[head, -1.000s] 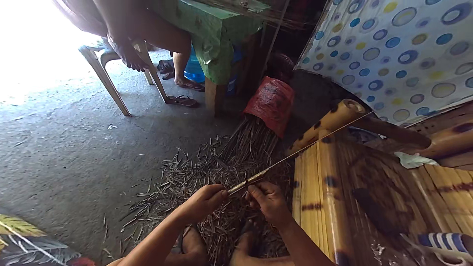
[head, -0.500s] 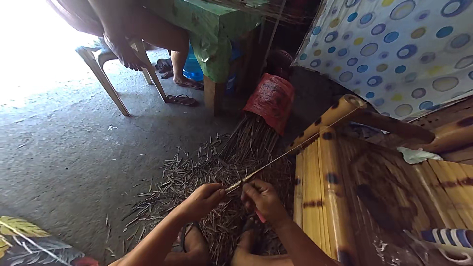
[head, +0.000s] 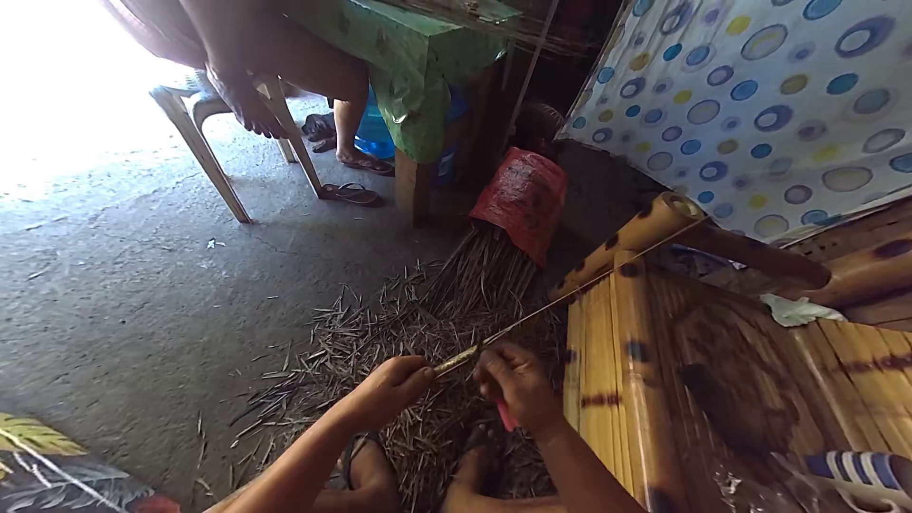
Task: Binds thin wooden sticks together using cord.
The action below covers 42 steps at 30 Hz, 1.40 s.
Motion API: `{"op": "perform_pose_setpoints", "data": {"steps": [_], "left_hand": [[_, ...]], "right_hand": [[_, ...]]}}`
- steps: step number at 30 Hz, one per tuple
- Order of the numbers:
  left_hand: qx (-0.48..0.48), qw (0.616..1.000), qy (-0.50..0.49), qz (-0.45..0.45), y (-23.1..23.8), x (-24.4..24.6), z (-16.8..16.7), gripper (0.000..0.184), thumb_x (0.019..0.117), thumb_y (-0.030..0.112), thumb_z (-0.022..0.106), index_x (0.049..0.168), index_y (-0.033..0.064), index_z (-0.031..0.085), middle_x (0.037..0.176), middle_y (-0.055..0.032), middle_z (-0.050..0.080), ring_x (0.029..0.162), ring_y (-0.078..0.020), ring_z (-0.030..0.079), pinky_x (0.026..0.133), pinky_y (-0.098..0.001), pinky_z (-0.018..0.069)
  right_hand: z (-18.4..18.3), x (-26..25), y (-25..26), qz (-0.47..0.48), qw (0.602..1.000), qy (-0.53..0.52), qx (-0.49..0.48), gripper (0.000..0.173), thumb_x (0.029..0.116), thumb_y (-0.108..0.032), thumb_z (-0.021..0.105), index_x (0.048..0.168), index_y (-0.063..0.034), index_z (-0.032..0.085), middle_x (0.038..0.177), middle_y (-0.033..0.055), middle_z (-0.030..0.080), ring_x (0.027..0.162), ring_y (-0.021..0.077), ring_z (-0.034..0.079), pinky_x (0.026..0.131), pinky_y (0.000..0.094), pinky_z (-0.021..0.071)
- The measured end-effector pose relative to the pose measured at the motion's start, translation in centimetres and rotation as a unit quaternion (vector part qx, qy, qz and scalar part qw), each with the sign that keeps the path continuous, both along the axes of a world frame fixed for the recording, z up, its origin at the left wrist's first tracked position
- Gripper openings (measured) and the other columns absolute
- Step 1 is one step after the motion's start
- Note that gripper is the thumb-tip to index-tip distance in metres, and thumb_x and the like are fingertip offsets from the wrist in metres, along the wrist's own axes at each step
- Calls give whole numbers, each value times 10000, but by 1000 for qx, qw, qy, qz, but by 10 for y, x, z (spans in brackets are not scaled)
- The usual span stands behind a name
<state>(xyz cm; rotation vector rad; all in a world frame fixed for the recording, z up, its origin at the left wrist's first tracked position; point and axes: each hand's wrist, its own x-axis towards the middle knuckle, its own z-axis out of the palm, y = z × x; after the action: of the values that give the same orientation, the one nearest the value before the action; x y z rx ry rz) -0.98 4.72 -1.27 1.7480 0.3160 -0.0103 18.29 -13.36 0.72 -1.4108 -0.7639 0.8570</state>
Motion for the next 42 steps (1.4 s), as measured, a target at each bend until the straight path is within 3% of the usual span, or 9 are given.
{"op": "perform_pose_setpoints", "data": {"steps": [2, 9, 12, 15, 20, 27, 33, 37, 42], "left_hand": [[-3, 1000, 3, -3, 1, -2, 1, 328, 1096, 312, 427, 989, 105, 658, 689, 36, 538, 554, -59, 492, 525, -232, 431], [14, 1000, 8, -1, 3, -2, -2, 330, 1090, 319, 438, 994, 110, 674, 689, 33, 546, 558, -64, 498, 530, -243, 436], [9, 1000, 6, -1, 1, 0, -1, 329, 1095, 311, 419, 1009, 108, 663, 701, 32, 552, 562, -62, 504, 532, -241, 442], [1, 1000, 10, -4, 0, -1, -1, 325, 1094, 290, 403, 1052, 103, 666, 713, 28, 562, 567, -65, 510, 533, -240, 446], [-11, 999, 37, -2, 4, -3, 0, 306, 1094, 297, 414, 1093, 99, 647, 726, 9, 584, 562, -85, 543, 525, -250, 474], [-12, 1000, 11, -5, 2, -1, -1, 302, 1093, 282, 418, 1058, 98, 655, 696, 31, 542, 552, -61, 495, 520, -231, 435], [-27, 1000, -3, -3, 1, -1, 5, 295, 1090, 281, 433, 1023, 103, 658, 668, 42, 519, 528, -49, 469, 498, -215, 407], [-21, 1000, 8, -1, 4, -4, 4, 305, 1092, 294, 432, 1020, 105, 659, 672, 37, 520, 526, -57, 462, 493, -226, 402], [-11, 1000, 12, 1, 5, -3, 0, 296, 1086, 290, 438, 1039, 109, 669, 681, 37, 537, 534, -59, 476, 504, -230, 415]], "right_hand": [[-2, -10, 3, 22, 1000, 10, -7, 195, 1047, -138, 566, 971, 4, 676, 787, 71, 721, 592, 123, 654, 546, 269, 573], [3, 42, -2, -110, 992, -15, 63, 211, 1079, -115, 483, 1035, 14, 644, 784, 91, 699, 570, 132, 630, 524, 275, 566], [3, 18, -1, -54, 998, 9, 22, 218, 1079, -152, 489, 1072, 3, 642, 789, 83, 698, 612, 159, 665, 564, 315, 600], [0, -10, 4, 8, 997, 67, -31, 202, 1079, -163, 503, 1109, 6, 610, 762, 86, 679, 591, 154, 642, 527, 288, 561], [-4, 6, 6, -50, 999, 17, 5, 214, 1081, -142, 485, 1041, 10, 630, 731, 82, 675, 528, 123, 599, 470, 250, 516], [-6, -21, 5, 63, 997, -4, -40, 207, 1052, -176, 573, 980, -9, 670, 768, 37, 706, 567, 91, 620, 510, 241, 531], [-4, -1, 1, 37, 998, -51, 9, 183, 1039, -159, 598, 972, -11, 683, 771, 37, 709, 580, 91, 633, 522, 234, 546], [-3, 24, -1, -36, 993, -102, 57, 177, 1053, -121, 546, 1009, 2, 665, 767, 43, 697, 565, 103, 627, 511, 260, 560], [2, 46, -5, -110, 989, -63, 71, 207, 1078, -130, 481, 1029, -2, 635, 759, 62, 689, 541, 120, 614, 487, 270, 549]]}}
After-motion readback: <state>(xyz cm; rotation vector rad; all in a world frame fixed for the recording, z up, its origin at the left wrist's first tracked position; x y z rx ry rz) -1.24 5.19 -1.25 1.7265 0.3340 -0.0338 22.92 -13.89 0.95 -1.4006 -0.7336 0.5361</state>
